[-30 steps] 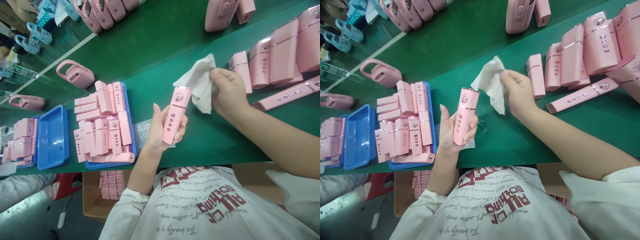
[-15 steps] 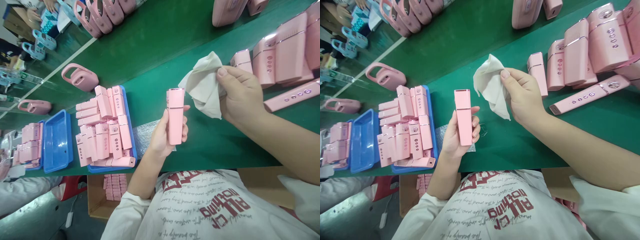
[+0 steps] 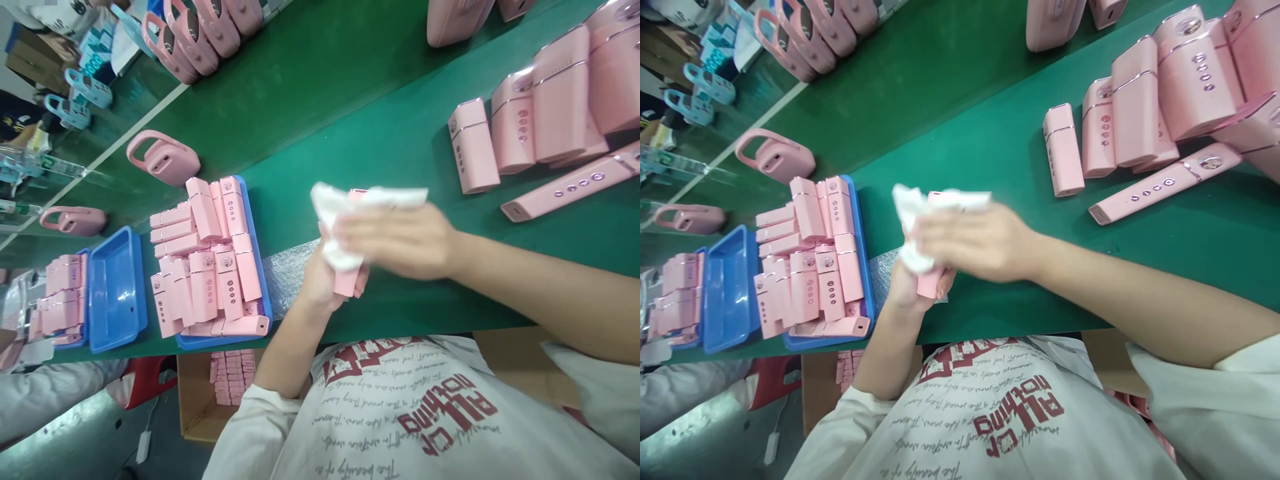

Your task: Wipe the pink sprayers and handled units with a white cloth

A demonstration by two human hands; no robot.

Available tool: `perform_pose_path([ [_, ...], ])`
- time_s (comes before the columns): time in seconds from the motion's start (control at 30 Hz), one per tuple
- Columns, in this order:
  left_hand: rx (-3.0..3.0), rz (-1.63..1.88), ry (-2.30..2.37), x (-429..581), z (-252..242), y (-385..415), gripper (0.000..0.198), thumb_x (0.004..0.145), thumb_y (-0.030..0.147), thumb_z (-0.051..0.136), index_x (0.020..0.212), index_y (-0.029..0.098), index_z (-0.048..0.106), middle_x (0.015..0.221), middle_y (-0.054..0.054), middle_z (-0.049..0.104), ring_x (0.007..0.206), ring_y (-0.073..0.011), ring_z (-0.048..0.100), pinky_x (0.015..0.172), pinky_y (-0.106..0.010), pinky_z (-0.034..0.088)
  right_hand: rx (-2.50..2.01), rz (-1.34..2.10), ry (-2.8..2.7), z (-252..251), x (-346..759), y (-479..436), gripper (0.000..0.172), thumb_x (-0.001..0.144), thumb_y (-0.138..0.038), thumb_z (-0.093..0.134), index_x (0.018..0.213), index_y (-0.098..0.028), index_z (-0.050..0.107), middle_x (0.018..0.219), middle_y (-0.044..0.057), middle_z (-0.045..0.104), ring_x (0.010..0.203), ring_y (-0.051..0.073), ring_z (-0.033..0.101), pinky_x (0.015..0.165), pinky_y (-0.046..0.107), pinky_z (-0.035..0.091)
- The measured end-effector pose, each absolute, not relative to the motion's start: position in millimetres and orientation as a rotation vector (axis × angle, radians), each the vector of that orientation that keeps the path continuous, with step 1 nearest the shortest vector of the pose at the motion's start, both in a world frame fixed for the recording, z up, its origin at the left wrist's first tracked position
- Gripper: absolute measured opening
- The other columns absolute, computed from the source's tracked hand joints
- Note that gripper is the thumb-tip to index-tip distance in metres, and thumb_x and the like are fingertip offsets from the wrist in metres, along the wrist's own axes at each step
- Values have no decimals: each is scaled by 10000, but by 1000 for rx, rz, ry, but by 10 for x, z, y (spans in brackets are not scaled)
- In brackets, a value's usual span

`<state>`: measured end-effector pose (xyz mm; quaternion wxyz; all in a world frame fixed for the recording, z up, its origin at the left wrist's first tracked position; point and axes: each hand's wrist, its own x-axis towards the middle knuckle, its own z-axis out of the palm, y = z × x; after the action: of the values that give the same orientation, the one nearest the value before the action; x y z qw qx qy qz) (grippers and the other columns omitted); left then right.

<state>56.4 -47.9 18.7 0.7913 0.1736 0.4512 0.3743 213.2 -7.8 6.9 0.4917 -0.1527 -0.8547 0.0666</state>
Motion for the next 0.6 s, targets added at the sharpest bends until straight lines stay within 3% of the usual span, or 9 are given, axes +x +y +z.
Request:
perform_pose_path([
  [0.1, 587, 806, 784, 552, 274, -499, 453, 818, 610, 514, 937, 172, 521, 585, 37, 546, 296, -72, 440, 269, -187, 304, -888, 454, -1580, 9, 2301, 169, 257, 983, -297, 398, 954, -147, 605, 864, 21, 684, 853, 121, 666, 738, 278, 575],
  [0.2, 702, 840, 715, 537, 335, -511, 356, 756, 440, 652, 926, 195, 459, 657, 50, 548, 316, -52, 448, 282, -168, 320, -1141, 814, -1112, -26, 2465, 391, 311, 973, -385, 402, 877, -136, 561, 730, 10, 617, 672, 106, 620, 566, 238, 524],
  [0.27, 715, 878, 764, 529, 340, -501, 321, 708, 314, 673, 887, 188, 439, 725, 30, 578, 346, -50, 469, 297, -168, 336, -1160, 941, -1087, 10, 2530, 433, 272, 955, -374, 448, 918, -135, 573, 784, 23, 637, 703, 109, 624, 567, 226, 510],
  [0.37, 651, 903, 885, 530, 328, -469, 336, 712, 222, 607, 1008, 178, 452, 899, -24, 627, 446, -81, 548, 345, -187, 385, -980, 757, -1473, 147, 2551, 313, 269, 892, -324, 560, 1096, -150, 586, 983, 59, 663, 903, 133, 634, 687, 233, 518],
  [0.47, 528, 901, 951, 540, 330, -444, 548, 760, 151, 502, 1284, 205, 351, 922, -34, 643, 573, -147, 627, 410, -219, 441, -603, 416, -2073, 255, 2476, 84, 364, 858, -377, 599, 1167, -186, 583, 1138, 81, 640, 1028, 172, 617, 793, 276, 525],
  [0.53, 463, 912, 953, 545, 345, -437, 607, 796, 125, 452, 1378, 206, 300, 959, -49, 655, 688, -170, 657, 512, -251, 498, -506, 221, -2350, 248, 2384, -42, 392, 861, -419, 587, 1197, -218, 574, 1212, 80, 620, 895, 159, 658, 653, 252, 526],
  [0.6, 435, 914, 925, 542, 365, -437, 518, 891, 219, 399, 1403, 181, 335, 1073, -84, 651, 816, -180, 659, 628, -267, 516, -512, -10, -2440, 186, 2286, -101, 381, 872, -381, 581, 1220, -227, 555, 1199, 71, 637, 714, 125, 659, 518, 237, 470],
])
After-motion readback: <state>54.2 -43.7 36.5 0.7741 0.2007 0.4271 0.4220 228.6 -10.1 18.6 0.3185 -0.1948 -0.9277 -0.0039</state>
